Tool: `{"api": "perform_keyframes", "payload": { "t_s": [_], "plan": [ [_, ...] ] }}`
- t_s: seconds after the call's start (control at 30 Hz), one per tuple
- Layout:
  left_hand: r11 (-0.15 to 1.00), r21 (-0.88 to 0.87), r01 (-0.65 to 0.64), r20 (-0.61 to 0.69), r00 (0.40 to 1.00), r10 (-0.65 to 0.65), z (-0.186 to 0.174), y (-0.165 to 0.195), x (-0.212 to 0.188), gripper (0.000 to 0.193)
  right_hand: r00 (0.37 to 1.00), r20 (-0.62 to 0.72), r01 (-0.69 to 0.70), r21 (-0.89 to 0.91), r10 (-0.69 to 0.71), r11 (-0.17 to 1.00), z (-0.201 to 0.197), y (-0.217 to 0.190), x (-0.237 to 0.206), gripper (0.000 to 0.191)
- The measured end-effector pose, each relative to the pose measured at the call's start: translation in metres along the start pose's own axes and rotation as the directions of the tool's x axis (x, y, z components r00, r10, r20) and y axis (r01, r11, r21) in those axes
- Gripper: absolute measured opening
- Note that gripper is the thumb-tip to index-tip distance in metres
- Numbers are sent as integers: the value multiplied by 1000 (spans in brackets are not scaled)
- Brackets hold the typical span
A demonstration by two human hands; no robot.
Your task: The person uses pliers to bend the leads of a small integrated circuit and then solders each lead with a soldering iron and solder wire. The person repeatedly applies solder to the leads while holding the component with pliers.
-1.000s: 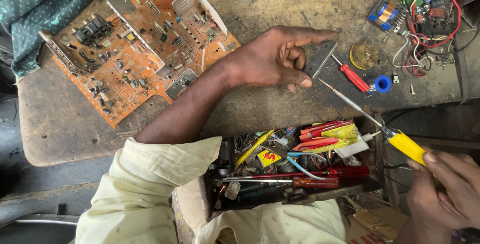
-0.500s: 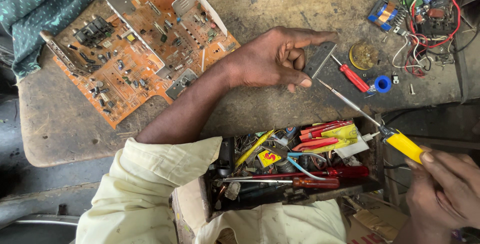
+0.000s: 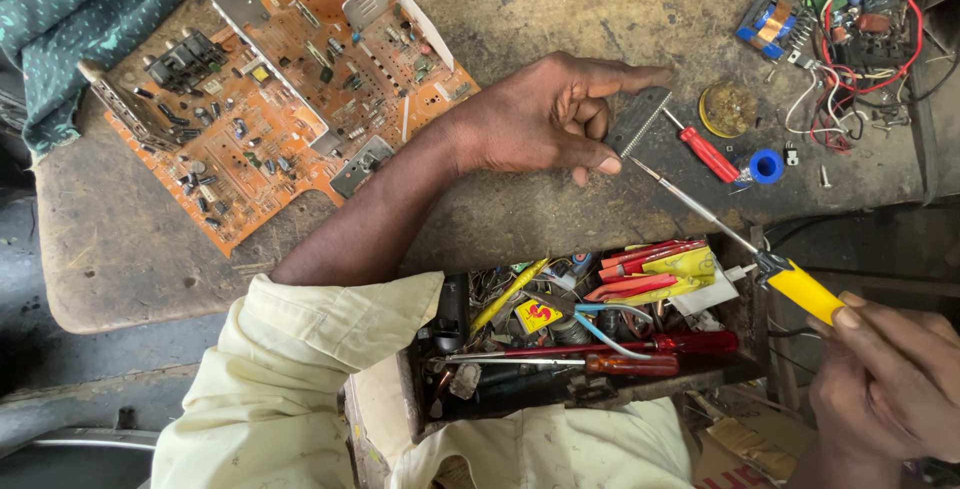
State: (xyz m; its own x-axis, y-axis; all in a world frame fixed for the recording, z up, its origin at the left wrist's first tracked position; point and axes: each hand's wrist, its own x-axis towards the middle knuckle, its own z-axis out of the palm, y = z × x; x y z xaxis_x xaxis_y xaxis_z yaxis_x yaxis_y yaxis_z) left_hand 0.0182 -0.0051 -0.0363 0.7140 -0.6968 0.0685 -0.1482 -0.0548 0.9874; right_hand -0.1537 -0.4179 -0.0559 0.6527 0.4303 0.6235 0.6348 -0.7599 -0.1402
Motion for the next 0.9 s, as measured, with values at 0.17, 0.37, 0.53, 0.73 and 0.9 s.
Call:
{"api": "perform_keyframes", "payload": {
  "t_s": [0.17, 0.37, 0.53, 0.73, 0.9],
  "plan": [
    [999, -28, -20, 0, 1000, 20, 0, 1, -1, 81, 1000, 0, -11, 50, 11, 999, -4, -2, 8, 15],
    [991, -119, -61, 0, 998, 62, -1, 3, -3, 80, 998, 33, -50, -6, 50, 999, -6, -2, 8, 15],
    [997, -79, -22, -2, 1000, 21, -2, 6, -4, 80, 981, -98, -158, 76, 165, 984, 0, -9, -1, 13],
    [999, -48, -26, -13, 1000, 26, 0, 7, -4, 79, 993, -32, -114, 92, 117, 989, -4, -7, 4, 13],
    [999, -31, -36, -11, 999, 36, -1, 6, -3, 80, 997, -2, -82, 99, 83, 992, -3, -10, 13, 10]
  ]
}}
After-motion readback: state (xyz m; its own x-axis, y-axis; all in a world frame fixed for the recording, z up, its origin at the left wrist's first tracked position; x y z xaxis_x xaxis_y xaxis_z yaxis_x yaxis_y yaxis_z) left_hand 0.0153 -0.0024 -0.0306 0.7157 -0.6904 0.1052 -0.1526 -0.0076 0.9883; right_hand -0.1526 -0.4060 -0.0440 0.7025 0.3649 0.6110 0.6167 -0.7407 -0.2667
